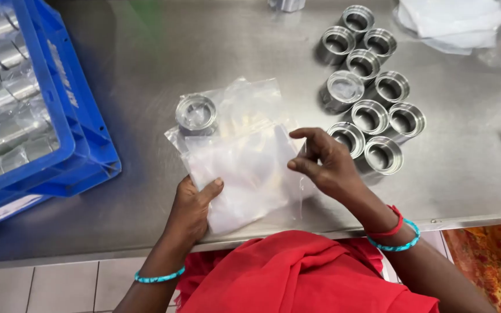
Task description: Organize and bag small cylindrical metal components at a sorting station.
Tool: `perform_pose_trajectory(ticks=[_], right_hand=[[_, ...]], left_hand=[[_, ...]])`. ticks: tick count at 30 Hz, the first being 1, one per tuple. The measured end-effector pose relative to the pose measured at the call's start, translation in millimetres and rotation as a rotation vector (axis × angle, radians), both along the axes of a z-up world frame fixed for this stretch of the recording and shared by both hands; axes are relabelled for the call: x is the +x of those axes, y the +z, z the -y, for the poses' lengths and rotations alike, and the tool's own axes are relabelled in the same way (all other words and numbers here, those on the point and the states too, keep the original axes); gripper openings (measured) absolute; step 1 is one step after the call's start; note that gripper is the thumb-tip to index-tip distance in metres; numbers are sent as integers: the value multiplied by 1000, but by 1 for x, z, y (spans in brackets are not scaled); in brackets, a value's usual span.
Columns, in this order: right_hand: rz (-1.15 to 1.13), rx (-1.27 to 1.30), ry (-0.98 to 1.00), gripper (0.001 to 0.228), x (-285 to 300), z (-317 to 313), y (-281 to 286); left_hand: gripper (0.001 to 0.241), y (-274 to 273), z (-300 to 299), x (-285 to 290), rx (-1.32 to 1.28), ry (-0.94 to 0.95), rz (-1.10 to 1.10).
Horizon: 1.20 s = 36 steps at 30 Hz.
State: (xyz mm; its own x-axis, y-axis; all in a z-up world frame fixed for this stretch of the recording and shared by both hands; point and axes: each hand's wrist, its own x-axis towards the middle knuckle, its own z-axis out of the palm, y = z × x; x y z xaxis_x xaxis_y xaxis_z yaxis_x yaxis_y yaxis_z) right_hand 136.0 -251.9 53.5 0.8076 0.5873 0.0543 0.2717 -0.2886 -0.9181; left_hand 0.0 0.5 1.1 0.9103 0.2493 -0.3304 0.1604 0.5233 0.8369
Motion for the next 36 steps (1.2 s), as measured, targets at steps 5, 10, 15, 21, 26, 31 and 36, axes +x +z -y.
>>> perform_pose_trajectory(ticks=[5, 10, 15, 21, 26, 31, 36], right_hand=[[-176, 138, -95, 38, 10, -5, -12], [-92, 13, -46, 31, -2, -6, -9], [242, -188, -31, 21, -7, -4, -24], [295, -135, -137, 14, -5, 2, -44], [238, -81, -142, 12, -6, 6, -43], [257, -28, -85, 10, -5, 10, -45], [282, 17, -28, 8, -6, 9, -39]], left_hand=[[35, 3, 1, 1, 26, -1, -35], [38, -5, -2, -4, 12, -47, 24], [50, 23, -22, -1, 155, -190, 28], [79, 48, -39, 0, 829, -1, 5], [60, 37, -38, 7, 937, -12, -82], [52, 33, -46, 16, 854, 60, -33], [43, 34, -51, 19, 824, 49, -34]])
